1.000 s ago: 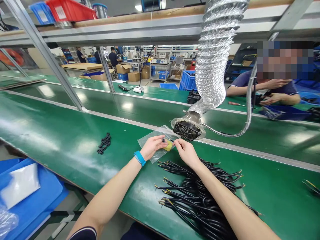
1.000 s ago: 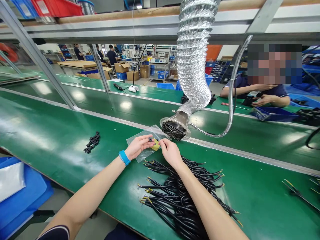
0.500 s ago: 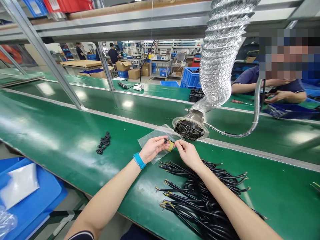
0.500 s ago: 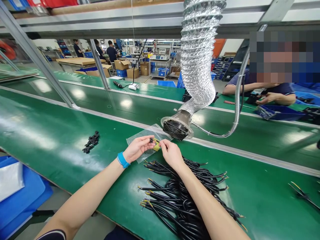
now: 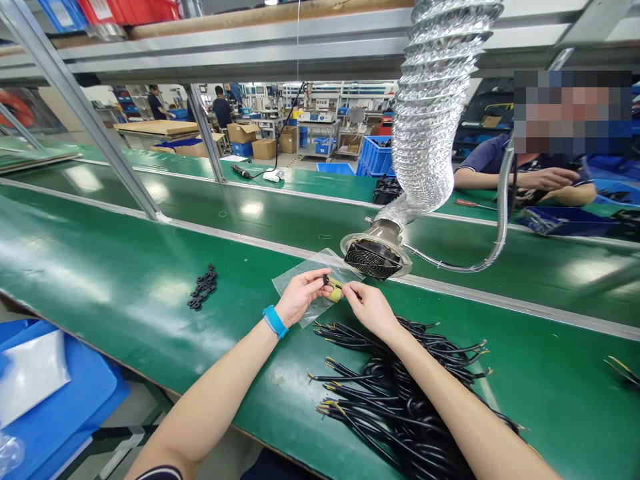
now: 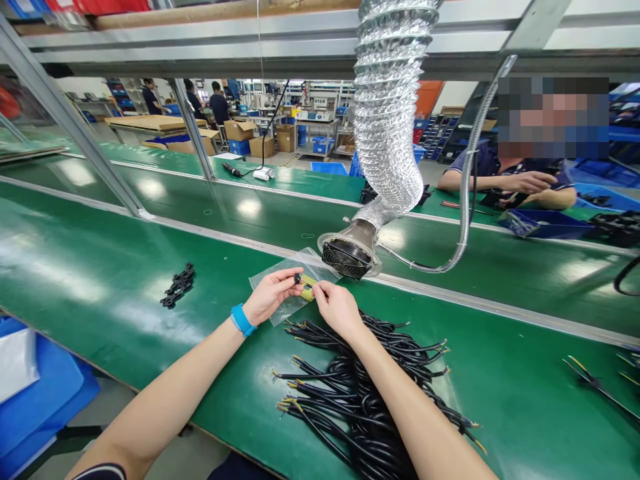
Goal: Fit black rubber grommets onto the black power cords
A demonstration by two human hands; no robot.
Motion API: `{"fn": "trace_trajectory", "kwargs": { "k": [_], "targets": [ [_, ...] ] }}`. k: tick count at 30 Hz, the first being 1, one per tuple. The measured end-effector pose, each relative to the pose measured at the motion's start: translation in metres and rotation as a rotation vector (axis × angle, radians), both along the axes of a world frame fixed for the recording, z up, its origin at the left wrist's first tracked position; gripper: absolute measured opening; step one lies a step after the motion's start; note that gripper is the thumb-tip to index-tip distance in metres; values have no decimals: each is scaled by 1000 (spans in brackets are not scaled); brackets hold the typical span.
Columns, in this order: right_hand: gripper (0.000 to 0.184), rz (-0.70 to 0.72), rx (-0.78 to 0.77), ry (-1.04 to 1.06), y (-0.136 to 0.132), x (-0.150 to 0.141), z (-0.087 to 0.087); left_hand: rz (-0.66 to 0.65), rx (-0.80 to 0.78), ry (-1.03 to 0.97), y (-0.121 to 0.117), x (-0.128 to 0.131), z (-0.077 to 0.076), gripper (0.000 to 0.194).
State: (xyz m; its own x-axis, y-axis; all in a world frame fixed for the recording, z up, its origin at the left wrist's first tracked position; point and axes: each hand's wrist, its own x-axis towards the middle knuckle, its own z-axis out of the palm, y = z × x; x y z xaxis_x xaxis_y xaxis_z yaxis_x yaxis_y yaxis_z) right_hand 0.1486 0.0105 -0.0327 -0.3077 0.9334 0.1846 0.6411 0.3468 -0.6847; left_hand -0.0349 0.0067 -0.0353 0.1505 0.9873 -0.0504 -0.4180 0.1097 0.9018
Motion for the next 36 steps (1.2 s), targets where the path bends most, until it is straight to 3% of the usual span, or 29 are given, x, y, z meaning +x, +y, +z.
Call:
{"fn": "trace_trajectory", "kwargs": {
  "k": [9, 18, 24, 28, 36],
  "targets": [
    [38, 10, -39, 27, 0, -1, 2, 27, 42, 74, 2, -1, -2, 44],
    [36, 20, -11, 30, 0, 0, -1, 23, 300, 482, 0, 1, -2, 30],
    [25, 36, 97, 91, -1, 1, -1, 37, 251, 412, -5, 6, -4, 54],
    [26, 59, 162, 5, -4, 1, 2, 87, 348, 569, -10, 8, 1, 49],
    [31, 108, 29, 64, -2, 1, 3, 107, 437, 680, -19, 10, 7, 48]
  ]
}}
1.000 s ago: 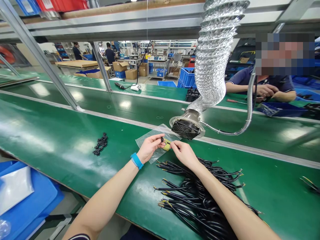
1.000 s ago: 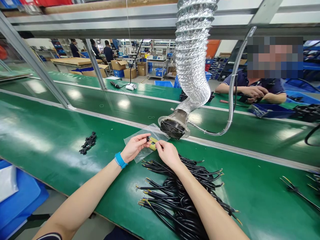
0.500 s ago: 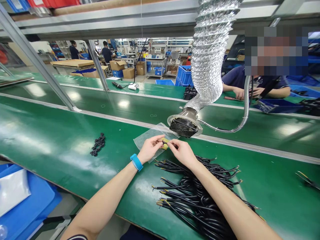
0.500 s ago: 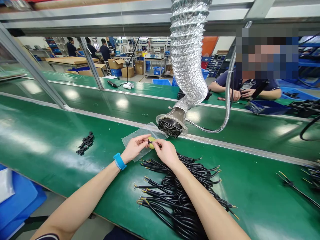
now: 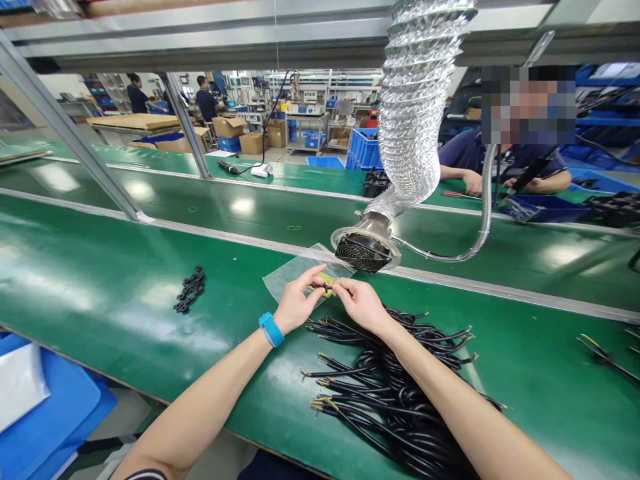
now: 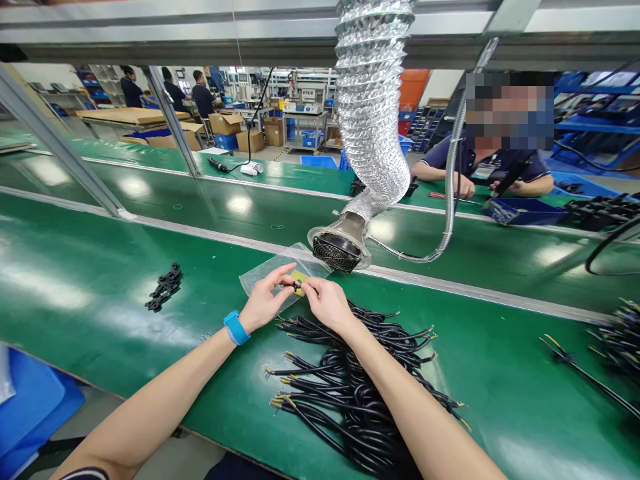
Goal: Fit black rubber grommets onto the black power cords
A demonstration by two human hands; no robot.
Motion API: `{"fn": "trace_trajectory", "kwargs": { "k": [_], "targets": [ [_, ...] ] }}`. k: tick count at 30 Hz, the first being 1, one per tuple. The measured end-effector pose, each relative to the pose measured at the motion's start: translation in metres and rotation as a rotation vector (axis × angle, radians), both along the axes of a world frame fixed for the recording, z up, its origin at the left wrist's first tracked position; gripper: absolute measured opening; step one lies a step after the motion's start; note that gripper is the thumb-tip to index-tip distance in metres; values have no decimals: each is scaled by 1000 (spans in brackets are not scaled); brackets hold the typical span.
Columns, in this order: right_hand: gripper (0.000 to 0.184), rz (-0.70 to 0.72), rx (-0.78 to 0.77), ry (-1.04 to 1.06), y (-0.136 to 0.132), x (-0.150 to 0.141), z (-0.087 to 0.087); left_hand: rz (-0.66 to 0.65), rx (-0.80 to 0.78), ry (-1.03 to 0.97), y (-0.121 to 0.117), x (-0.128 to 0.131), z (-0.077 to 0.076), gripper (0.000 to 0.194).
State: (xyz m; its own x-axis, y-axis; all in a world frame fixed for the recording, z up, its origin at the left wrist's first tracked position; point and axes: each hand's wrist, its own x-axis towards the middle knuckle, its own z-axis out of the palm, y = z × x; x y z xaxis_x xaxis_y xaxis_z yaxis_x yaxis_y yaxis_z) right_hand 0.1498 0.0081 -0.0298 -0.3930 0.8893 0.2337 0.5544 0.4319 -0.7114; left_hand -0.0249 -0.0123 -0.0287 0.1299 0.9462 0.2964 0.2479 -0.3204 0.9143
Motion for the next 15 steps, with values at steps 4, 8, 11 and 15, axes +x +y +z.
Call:
{"fn": "trace_trajectory", "kwargs": {
  "k": [4, 8, 11, 15],
  "targets": [
    [33, 52, -57, 86, 2, 0, -3, 8, 37, 1, -5, 4, 1, 47],
    [34, 81, -110, 155, 4, -1, -8, 19, 131, 74, -9, 7, -1, 46],
    [34, 101, -148, 177, 5, -3, -10, -2, 168, 120, -9, 7, -3, 45],
    [38, 65, -155, 223, 4, -4, -8, 26, 103, 41, -5, 6, -4, 50]
  ]
}}
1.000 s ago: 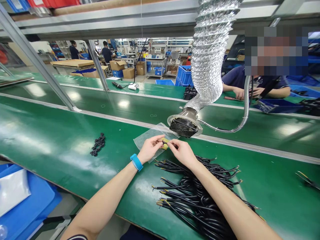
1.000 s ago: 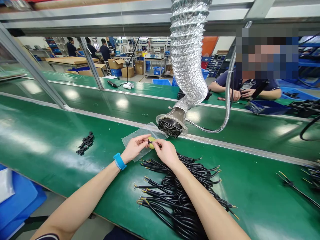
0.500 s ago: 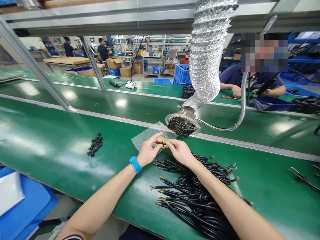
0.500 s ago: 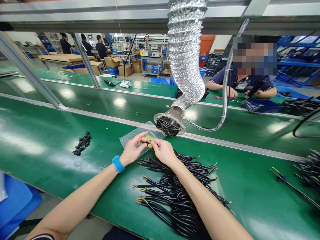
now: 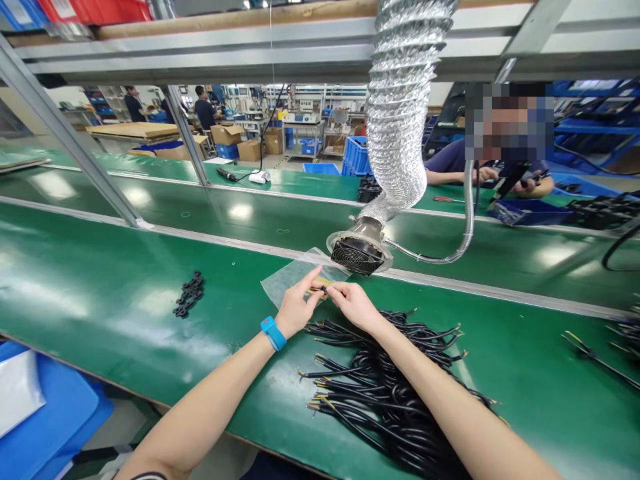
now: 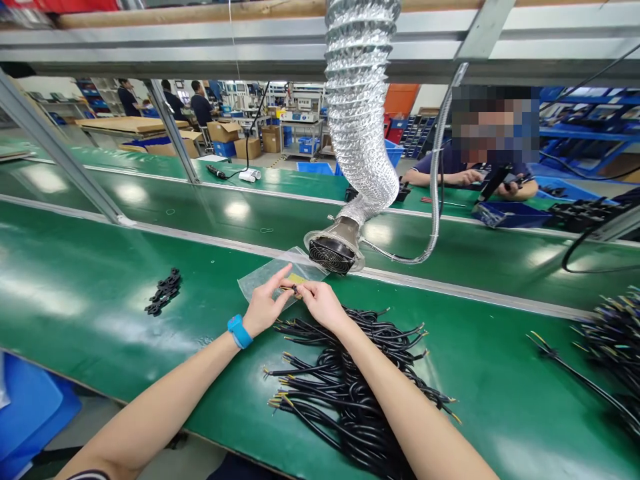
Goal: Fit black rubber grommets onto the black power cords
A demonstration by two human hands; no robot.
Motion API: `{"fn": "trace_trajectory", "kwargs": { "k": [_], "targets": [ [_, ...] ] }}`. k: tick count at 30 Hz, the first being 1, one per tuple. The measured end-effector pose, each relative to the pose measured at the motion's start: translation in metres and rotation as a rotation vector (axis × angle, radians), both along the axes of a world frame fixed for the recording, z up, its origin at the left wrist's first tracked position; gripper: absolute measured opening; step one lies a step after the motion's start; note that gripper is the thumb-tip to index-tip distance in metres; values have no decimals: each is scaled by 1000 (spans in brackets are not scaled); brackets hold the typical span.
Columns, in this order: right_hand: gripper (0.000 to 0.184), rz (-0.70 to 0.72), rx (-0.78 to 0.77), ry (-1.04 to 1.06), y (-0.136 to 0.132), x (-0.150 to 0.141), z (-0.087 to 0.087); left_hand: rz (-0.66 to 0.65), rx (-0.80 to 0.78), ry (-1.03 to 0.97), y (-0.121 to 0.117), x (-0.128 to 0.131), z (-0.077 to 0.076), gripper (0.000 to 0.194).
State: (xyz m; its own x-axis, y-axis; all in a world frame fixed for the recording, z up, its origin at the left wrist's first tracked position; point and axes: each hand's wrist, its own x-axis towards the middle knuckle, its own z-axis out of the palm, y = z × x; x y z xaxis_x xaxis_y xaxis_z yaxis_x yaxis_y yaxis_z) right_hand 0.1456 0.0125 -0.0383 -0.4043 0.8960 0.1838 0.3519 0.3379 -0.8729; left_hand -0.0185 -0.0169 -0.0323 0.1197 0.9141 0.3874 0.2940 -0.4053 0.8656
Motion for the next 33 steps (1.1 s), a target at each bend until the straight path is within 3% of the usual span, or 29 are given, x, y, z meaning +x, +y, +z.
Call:
{"fn": "trace_trajectory", "kwargs": {
  "k": [6, 13, 21, 26, 29, 33],
  "targets": [
    [22, -128, -59, 93, -3, 1, 1, 76, -3, -30, 8, -1, -6, 47],
    [27, -59, 159, -26, -3, 0, 1, 50, 127, 64, 6, -3, -11, 50],
    [28, 17, 14, -18, 1, 2, -2, 10, 180, 116, 1, 0, -9, 53],
    [33, 17, 10, 9, 1, 2, 2, -17, 129, 64, 5, -4, -6, 49],
    [34, -6, -4, 57, 1, 2, 3, -15, 62, -64, 9, -2, -11, 52],
    [37, -71, -34, 166, 2, 2, 2, 113, -115, -275, 12, 6, -23, 60]
  ]
}}
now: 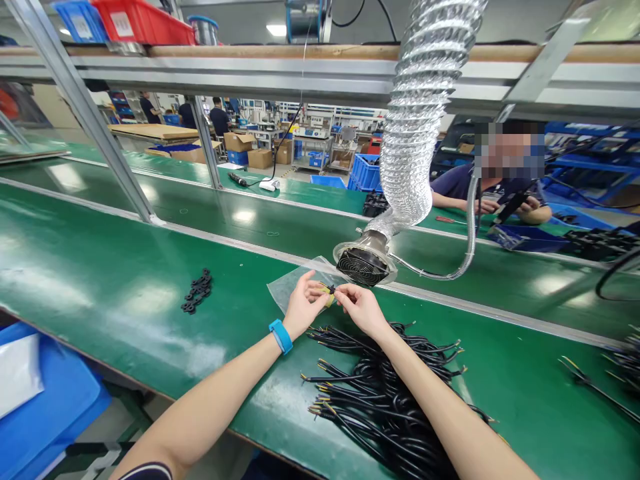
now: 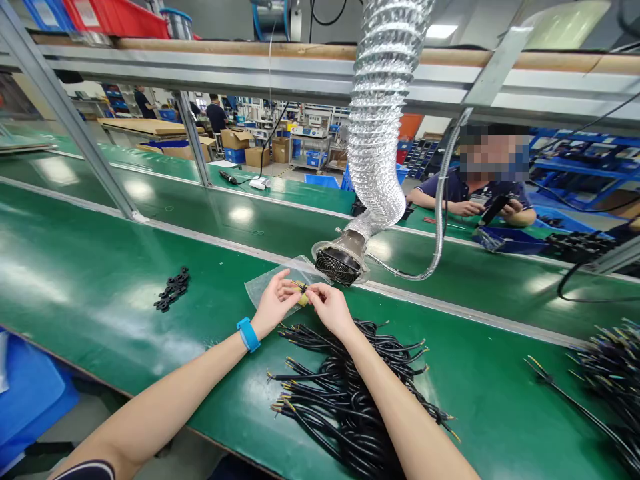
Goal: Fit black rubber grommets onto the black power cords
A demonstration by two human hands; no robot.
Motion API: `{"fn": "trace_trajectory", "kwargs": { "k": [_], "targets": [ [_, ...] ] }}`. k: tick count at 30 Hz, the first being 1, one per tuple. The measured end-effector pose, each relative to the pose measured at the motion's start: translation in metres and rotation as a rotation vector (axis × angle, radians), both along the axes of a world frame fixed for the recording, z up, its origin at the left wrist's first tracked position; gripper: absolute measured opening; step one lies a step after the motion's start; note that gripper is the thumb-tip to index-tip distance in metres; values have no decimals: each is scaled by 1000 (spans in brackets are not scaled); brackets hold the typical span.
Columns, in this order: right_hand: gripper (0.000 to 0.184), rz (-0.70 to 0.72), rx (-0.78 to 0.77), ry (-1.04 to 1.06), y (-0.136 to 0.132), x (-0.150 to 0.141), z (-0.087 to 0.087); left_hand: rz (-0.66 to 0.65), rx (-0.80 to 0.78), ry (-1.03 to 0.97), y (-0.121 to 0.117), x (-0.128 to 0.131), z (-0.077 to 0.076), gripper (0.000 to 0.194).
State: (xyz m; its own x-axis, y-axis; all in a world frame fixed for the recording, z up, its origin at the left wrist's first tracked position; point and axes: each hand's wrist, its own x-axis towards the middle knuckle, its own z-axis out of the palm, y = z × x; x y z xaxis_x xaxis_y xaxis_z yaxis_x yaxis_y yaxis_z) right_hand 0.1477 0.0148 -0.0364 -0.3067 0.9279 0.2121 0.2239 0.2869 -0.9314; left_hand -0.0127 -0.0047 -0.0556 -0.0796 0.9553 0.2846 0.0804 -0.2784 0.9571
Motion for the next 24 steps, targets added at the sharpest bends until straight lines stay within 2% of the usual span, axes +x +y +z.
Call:
{"fn": "trace_trajectory", "kwargs": {
  "k": [2, 4, 7, 8, 11, 14, 17, 20, 22, 24],
  "targets": [
    [37, -23, 6, 26, 1, 1, -1, 55, -49, 29, -1, 5, -4, 49],
    [34, -35, 16, 32, 1, 1, -1, 64, -60, 139, -5, 9, -5, 31],
    [28, -72, 43, 42, 1, 1, 0, -21, -21, 374, -15, 14, -2, 5],
    [26, -86, 54, 47, 0, 0, 1, -71, 16, 454, -19, 15, -1, 1],
    [23, -110, 73, 51, -1, 0, 4, -178, 128, 575, -24, 17, 2, 8],
    [21, -114, 87, 35, -1, 1, 5, -88, 53, 467, -18, 14, 4, 14],
    [22, -110, 107, 14, 0, 2, 2, 11, -75, 177, -9, 8, 6, 22],
    [21, -72, 130, -24, 0, 3, -1, -89, -138, -104, -4, 4, 9, 43],
    [20, -43, 151, -62, 0, 3, -1, -179, -167, -202, -4, 3, 10, 48],
    [20, -28, 158, -93, -1, 3, -1, -210, -195, -250, -5, 3, 10, 50]
  ]
}}
